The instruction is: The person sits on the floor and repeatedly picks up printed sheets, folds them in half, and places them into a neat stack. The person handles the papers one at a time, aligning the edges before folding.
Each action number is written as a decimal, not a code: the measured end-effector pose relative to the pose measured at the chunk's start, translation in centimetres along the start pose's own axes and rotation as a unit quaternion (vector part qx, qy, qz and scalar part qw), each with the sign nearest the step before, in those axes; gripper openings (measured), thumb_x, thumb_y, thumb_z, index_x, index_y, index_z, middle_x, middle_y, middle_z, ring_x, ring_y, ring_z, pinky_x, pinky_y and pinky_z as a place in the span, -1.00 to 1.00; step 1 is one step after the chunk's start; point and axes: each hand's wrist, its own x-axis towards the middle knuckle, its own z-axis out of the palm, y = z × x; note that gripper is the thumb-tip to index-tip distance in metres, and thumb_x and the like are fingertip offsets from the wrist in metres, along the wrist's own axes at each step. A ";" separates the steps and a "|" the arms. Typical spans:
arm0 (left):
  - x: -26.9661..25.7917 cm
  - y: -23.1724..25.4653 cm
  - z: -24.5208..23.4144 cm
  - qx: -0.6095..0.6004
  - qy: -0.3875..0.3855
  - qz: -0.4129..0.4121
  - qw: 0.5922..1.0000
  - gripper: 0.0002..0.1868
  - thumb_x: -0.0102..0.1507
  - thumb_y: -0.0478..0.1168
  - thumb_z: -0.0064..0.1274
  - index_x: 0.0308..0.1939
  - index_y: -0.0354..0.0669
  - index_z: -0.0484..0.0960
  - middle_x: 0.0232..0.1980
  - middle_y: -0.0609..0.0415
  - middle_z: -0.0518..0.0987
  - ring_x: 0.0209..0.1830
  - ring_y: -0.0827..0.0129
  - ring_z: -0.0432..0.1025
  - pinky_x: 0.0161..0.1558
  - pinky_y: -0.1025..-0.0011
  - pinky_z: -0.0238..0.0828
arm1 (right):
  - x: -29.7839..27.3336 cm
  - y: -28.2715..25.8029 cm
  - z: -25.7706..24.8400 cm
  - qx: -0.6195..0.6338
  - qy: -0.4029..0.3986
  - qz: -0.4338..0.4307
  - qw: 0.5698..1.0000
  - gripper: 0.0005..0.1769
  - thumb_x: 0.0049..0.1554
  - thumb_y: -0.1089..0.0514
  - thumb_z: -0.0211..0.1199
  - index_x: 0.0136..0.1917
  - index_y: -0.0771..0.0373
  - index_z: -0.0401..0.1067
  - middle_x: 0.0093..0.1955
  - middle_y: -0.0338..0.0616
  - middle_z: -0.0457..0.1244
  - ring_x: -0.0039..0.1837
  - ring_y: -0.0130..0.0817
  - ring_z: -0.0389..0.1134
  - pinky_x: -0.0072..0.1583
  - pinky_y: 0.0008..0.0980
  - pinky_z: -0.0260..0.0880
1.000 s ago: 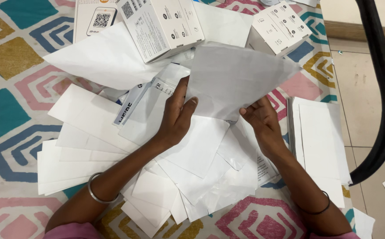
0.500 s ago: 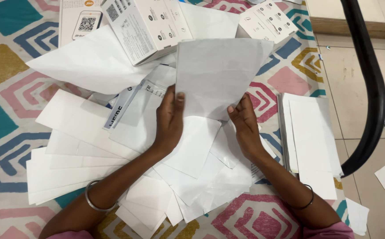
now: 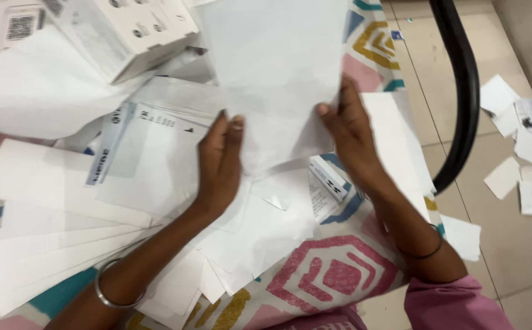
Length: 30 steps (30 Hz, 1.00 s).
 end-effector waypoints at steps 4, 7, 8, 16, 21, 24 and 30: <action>1.0 -0.8 7.0 -0.054 -0.091 -0.084 0.991 -0.62 0.53 -0.07 -0.19 0.12 -0.30 0.60 -0.45 0.21 0.34 -0.53 0.62 0.15 -0.47 0.56 0.10 | -1.9 0.2 -5.8 0.001 0.051 0.011 0.999 -0.28 0.24 0.31 0.08 0.60 0.30 -0.07 0.35 0.05 0.21 0.40 -0.22 0.30 0.39 -0.26 0.40; 1.0 -1.3 11.4 -0.136 -0.171 -0.206 0.954 -0.48 0.44 -0.01 -0.22 0.39 -0.23 0.40 0.06 0.04 0.60 -0.03 0.50 0.48 -0.01 0.45 0.49 | -3.2 1.4 -10.3 -0.103 0.075 0.078 0.989 -0.25 0.21 0.38 0.06 0.62 0.29 -0.04 0.27 0.06 0.27 0.32 -0.21 0.35 0.31 -0.30 0.37; 1.3 -1.6 12.3 -0.155 -0.192 -0.253 0.936 -0.44 0.43 0.01 -0.24 0.45 -0.18 0.28 0.19 -0.01 0.52 0.12 0.40 0.42 0.13 0.40 0.40 | -3.6 2.1 -11.6 -0.148 0.078 0.099 0.981 -0.25 0.20 0.40 0.06 0.63 0.27 -0.02 0.24 0.06 0.29 0.30 -0.21 0.37 0.29 -0.30 0.35; 1.7 -4.7 14.5 -0.178 -0.210 -0.370 0.887 -0.28 0.40 -0.08 -0.30 0.59 -0.14 -0.15 0.59 -0.01 0.14 0.62 0.33 0.03 0.55 0.40 -0.03 | -5.9 7.5 -15.8 -0.258 0.067 0.208 0.941 -0.11 0.15 0.36 0.11 0.68 0.07 -0.07 0.14 0.22 0.29 0.13 -0.06 0.38 0.20 -0.14 0.33; 1.5 -5.6 14.0 -0.179 -0.248 -0.342 0.889 -0.27 0.40 -0.08 -0.30 0.59 -0.16 -0.16 0.60 -0.02 0.14 0.62 0.33 0.01 0.55 0.38 -0.05 | -6.2 8.6 -16.5 -0.290 0.087 0.172 0.938 -0.08 0.15 0.35 0.16 0.68 0.08 -0.11 0.38 0.30 0.16 0.24 0.09 0.33 0.24 -0.10 0.33; 1.4 -5.5 13.9 -0.165 -0.273 -0.316 0.893 -0.27 0.40 -0.10 -0.29 0.60 -0.15 -0.15 0.62 -0.02 0.13 0.63 0.31 0.01 0.55 0.37 -0.07 | -6.3 8.6 -16.5 -0.296 0.084 0.102 0.946 -0.09 0.15 0.38 0.16 0.68 0.13 -0.10 0.51 0.33 0.11 0.37 0.18 0.24 0.24 -0.07 0.33; 1.1 -4.9 14.1 -0.093 -0.295 -0.327 0.893 -0.30 0.39 -0.06 -0.28 0.60 -0.03 -0.06 0.61 0.06 0.17 0.62 0.33 0.03 0.53 0.36 -0.06 | -6.3 7.5 -16.2 -0.260 0.117 0.186 0.940 -0.09 0.14 0.37 0.13 0.69 0.09 -0.08 0.21 0.21 0.22 0.17 -0.06 0.35 0.20 -0.15 0.35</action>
